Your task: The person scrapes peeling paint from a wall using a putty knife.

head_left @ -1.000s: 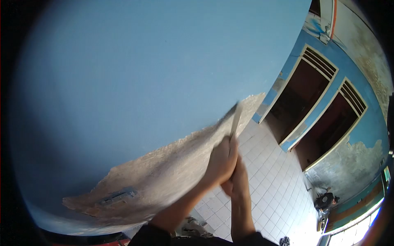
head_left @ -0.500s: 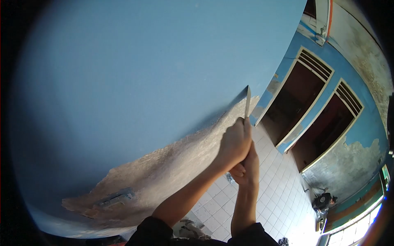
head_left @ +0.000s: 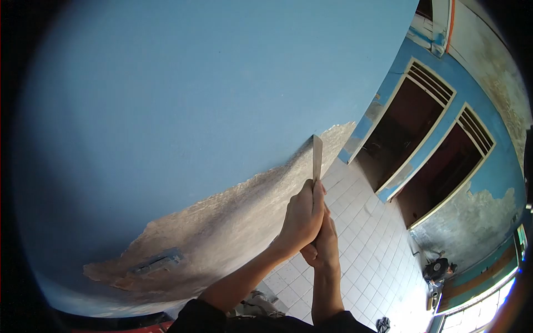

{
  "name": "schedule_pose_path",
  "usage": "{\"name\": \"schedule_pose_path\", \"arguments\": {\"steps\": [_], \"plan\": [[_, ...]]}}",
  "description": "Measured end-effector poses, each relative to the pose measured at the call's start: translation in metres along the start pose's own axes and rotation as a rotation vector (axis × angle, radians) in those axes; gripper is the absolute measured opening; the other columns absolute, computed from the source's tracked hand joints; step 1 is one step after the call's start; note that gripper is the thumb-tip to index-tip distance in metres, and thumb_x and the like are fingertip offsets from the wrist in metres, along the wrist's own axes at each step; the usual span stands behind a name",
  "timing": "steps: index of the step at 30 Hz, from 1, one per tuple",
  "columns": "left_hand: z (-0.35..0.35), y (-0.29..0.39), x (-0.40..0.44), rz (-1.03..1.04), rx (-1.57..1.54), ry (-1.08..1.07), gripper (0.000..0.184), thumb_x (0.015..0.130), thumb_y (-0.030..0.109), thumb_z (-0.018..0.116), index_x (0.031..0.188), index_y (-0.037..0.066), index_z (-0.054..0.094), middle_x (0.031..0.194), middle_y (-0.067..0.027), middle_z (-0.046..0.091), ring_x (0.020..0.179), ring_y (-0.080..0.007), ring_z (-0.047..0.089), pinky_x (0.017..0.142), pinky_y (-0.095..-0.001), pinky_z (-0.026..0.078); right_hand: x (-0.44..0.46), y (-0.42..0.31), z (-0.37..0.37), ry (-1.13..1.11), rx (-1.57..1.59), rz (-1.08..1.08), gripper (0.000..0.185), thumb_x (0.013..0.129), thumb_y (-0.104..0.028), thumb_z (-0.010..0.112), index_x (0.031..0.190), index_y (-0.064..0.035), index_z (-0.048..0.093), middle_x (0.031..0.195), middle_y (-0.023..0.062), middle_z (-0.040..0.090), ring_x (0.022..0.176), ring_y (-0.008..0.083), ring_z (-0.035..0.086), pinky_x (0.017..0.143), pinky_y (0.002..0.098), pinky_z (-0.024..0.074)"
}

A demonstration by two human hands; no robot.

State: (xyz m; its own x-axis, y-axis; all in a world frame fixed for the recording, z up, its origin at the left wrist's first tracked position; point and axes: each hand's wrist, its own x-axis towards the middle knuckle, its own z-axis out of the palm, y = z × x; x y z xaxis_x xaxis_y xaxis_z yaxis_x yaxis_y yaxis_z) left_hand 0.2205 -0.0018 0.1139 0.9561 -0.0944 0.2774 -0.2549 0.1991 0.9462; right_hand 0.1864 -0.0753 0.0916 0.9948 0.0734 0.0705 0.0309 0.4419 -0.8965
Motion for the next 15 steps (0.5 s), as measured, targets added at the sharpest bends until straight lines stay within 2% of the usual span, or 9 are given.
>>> {"name": "schedule_pose_path", "arguments": {"steps": [1, 3, 4, 5, 7, 10, 12, 14, 15], "plan": [[0.001, 0.004, 0.000, 0.010, 0.030, -0.051, 0.031, 0.094, 0.027, 0.031, 0.084, 0.001, 0.047, 0.061, -0.0092, 0.053, 0.057, -0.0162, 0.054, 0.056, -0.0310, 0.043, 0.000, -0.003, -0.002, 0.010, 0.045, -0.018, 0.046, 0.095, -0.028, 0.031, 0.129, 0.0018, 0.030, 0.056, 0.0003, 0.046, 0.029, 0.0056, 0.033, 0.024, 0.0192, 0.0242], [0.001, -0.005, -0.013, 0.008, 0.065, -0.034, 0.032, 0.094, 0.027, 0.031, 0.086, 0.001, 0.047, 0.061, -0.0089, 0.052, 0.057, -0.0166, 0.054, 0.055, -0.0308, 0.042, -0.012, 0.010, -0.019, -0.122, 0.069, 0.033, 0.046, 0.095, -0.029, 0.032, 0.129, 0.0014, 0.030, 0.070, 0.0023, 0.052, 0.043, 0.0053, 0.046, 0.035, 0.0177, 0.0355], [-0.001, -0.015, -0.022, 0.008, 0.090, -0.002, 0.031, 0.094, 0.026, 0.032, 0.086, 0.000, 0.047, 0.060, -0.0139, 0.053, 0.057, -0.0250, 0.056, 0.055, -0.0359, 0.043, -0.018, 0.019, -0.019, -0.046, 0.063, 0.042, 0.046, 0.095, -0.029, 0.032, 0.129, 0.0012, 0.031, 0.080, 0.0033, 0.053, 0.056, 0.0054, 0.050, 0.044, 0.0173, 0.0396], [-0.002, -0.027, -0.032, 0.003, 0.113, 0.029, 0.031, 0.093, 0.026, 0.034, 0.086, -0.001, 0.047, 0.060, -0.0188, 0.054, 0.057, -0.0334, 0.058, 0.055, -0.0411, 0.044, -0.020, 0.023, -0.012, -0.003, 0.039, 0.036, 0.043, 0.095, -0.030, 0.031, 0.127, -0.0001, 0.034, 0.081, 0.0045, 0.054, 0.051, 0.0057, 0.049, 0.040, 0.0173, 0.0389], [-0.006, -0.042, -0.034, -0.007, 0.076, 0.043, 0.033, 0.093, 0.027, 0.034, 0.086, -0.001, 0.048, 0.061, -0.0199, 0.055, 0.058, -0.0346, 0.058, 0.056, -0.0422, 0.044, -0.023, 0.030, 0.003, 0.082, -0.009, 0.027, 0.040, 0.096, -0.031, 0.028, 0.122, -0.0025, 0.040, 0.081, 0.0070, 0.056, 0.040, 0.0063, 0.047, 0.030, 0.0173, 0.0374], [-0.011, -0.012, -0.006, 0.048, 0.219, 0.087, 0.037, 0.093, 0.030, 0.032, 0.085, -0.003, 0.048, 0.063, -0.0214, 0.055, 0.061, -0.0370, 0.058, 0.055, -0.0420, 0.044, 0.008, 0.023, 0.002, 0.236, 0.072, 0.105, 0.042, 0.096, -0.033, 0.028, 0.121, -0.0023, 0.042, 0.081, 0.0069, 0.057, 0.043, 0.0068, 0.048, 0.033, 0.0182, 0.0389], [0.002, 0.004, 0.014, 0.042, 0.221, 0.026, 0.038, 0.093, 0.030, 0.032, 0.085, -0.003, 0.048, 0.062, -0.0225, 0.054, 0.059, -0.0372, 0.057, 0.053, -0.0414, 0.044, 0.017, 0.003, -0.022, -0.270, 0.316, 0.043, 0.042, 0.095, -0.034, 0.030, 0.118, -0.0020, 0.043, 0.071, 0.0063, 0.057, 0.038, 0.0068, 0.045, 0.032, 0.0184, 0.0376], [0.013, 0.002, 0.015, 0.057, 0.208, -0.002, 0.037, 0.093, 0.030, 0.032, 0.085, -0.003, 0.047, 0.063, -0.0223, 0.054, 0.058, -0.0369, 0.057, 0.052, -0.0411, 0.045, 0.009, -0.010, -0.014, -0.206, 0.269, 0.019, 0.041, 0.095, -0.034, 0.030, 0.115, -0.0018, 0.045, 0.067, 0.0066, 0.056, 0.035, 0.0069, 0.043, 0.030, 0.0185, 0.0354], [0.016, -0.008, 0.005, 0.047, 0.107, -0.005, 0.036, 0.094, 0.029, 0.032, 0.087, -0.002, 0.048, 0.063, -0.0169, 0.054, 0.059, -0.0286, 0.057, 0.055, -0.0362, 0.044, 0.002, -0.006, -0.013, 0.039, 0.069, -0.027, 0.039, 0.094, -0.032, 0.032, 0.115, -0.0011, 0.044, 0.070, 0.0065, 0.055, 0.037, 0.0061, 0.043, 0.030, 0.0186, 0.0332]]}}
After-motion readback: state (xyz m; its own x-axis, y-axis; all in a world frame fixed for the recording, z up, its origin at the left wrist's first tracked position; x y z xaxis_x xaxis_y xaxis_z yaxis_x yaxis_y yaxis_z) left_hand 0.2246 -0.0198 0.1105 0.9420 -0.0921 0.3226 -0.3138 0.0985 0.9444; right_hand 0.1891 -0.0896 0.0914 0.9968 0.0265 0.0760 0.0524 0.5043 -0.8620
